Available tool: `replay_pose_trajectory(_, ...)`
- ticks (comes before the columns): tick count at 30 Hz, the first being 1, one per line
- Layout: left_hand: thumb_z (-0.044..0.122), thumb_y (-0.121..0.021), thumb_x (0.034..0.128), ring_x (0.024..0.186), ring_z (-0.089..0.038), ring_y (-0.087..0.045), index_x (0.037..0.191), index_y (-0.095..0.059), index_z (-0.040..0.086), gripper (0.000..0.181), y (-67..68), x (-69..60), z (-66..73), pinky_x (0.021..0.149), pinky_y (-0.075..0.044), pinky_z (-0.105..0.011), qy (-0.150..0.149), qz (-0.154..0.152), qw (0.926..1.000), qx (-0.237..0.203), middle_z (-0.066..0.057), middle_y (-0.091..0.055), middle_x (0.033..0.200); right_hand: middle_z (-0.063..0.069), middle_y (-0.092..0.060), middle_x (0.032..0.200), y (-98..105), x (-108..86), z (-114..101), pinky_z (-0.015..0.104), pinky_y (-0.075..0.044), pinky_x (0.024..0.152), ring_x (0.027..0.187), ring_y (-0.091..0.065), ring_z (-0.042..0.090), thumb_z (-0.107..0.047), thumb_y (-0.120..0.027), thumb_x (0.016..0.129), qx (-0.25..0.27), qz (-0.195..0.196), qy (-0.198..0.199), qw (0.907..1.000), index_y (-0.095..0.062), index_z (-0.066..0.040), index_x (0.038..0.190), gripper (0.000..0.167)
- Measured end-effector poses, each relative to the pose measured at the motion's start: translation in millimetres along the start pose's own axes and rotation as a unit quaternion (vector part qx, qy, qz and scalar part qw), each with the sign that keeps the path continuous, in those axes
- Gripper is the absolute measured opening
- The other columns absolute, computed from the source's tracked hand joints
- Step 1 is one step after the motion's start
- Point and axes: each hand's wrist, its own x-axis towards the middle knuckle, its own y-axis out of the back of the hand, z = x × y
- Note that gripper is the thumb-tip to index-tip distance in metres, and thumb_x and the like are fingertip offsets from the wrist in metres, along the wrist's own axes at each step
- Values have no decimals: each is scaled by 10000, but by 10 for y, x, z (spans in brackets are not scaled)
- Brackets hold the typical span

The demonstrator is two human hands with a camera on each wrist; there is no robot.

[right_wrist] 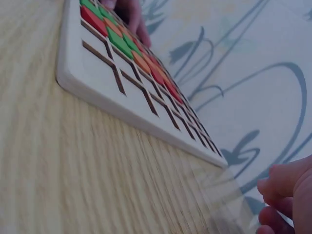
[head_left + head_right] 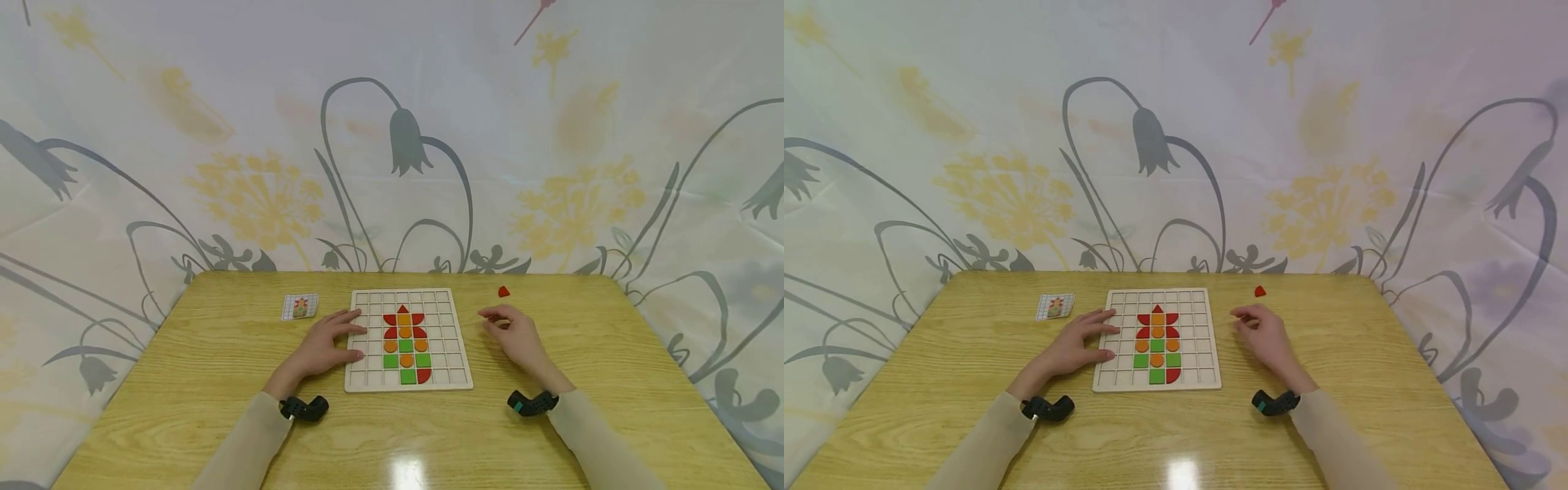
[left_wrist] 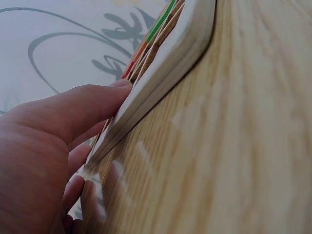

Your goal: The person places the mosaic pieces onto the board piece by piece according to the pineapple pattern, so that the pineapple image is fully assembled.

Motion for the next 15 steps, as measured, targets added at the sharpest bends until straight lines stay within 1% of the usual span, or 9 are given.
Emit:
replay_pose_trajectory(4,326,-760,880,1452,-377,-281,1263,-701,136,431,2,7,6,1124,-225,-628,-38,0,10000,41,-85,-420,1548,217,-624,1189,125,88,171,161,-507,748,1016,-635,359,-22,-635,962,226,396,-489,9978,-681,22,1210,256)
replay_pose_trajectory(7,327,-762,878,1452,-379,-280,1258,-703,130,432,2,3,12,1123,-224,-630,-20,-1,10000,44,-85,-422,1547,229,-577,1291,178,148,283,135,-480,741,1096,-608,395,-41,-610,979,410,547,-903,9936,-653,12,1271,300)
replay_pose_trajectory(9,322,-766,874,1454,-378,-276,1255,-705,127,432,5,0,19,1126,-217,-629,-7,2,10000,11,-84,-421,1547,223,-559,1340,195,189,346,124,-463,751,1141,-594,395,-55,-598,988,481,648,-1038,9913,-645,0,1291,311)
replay_pose_trajectory(11,323,-765,873,1450,-386,-281,1251,-706,124,431,5,-4,22,1122,-218,-635,-18,32,10000,14,-91,-424,1544,211,-555,1368,194,229,399,113,-447,767,1162,-587,383,-58,-586,993,513,723,-1082,9902,-649,-9,1292,309)
replay_pose_trajectory(14,325,-761,876,1450,-387,-281,1256,-704,124,433,7,-4,22,1120,-221,-637,-33,21,10000,8,-93,-420,1547,199,-581,1357,181,281,452,124,-448,778,1144,-601,356,-43,-578,988,522,804,-1123,9890,-668,-15,1269,297)
replay_pose_trajectory(15,323,-762,876,1453,-382,-276,1258,-703,125,434,8,-4,21,1123,-219,-634,-18,10,10000,-17,-87,-415,1551,199,-591,1347,175,295,459,144,-453,785,1129,-606,350,-38,-578,983,518,805,-1142,9888,-672,-13,1264,297)
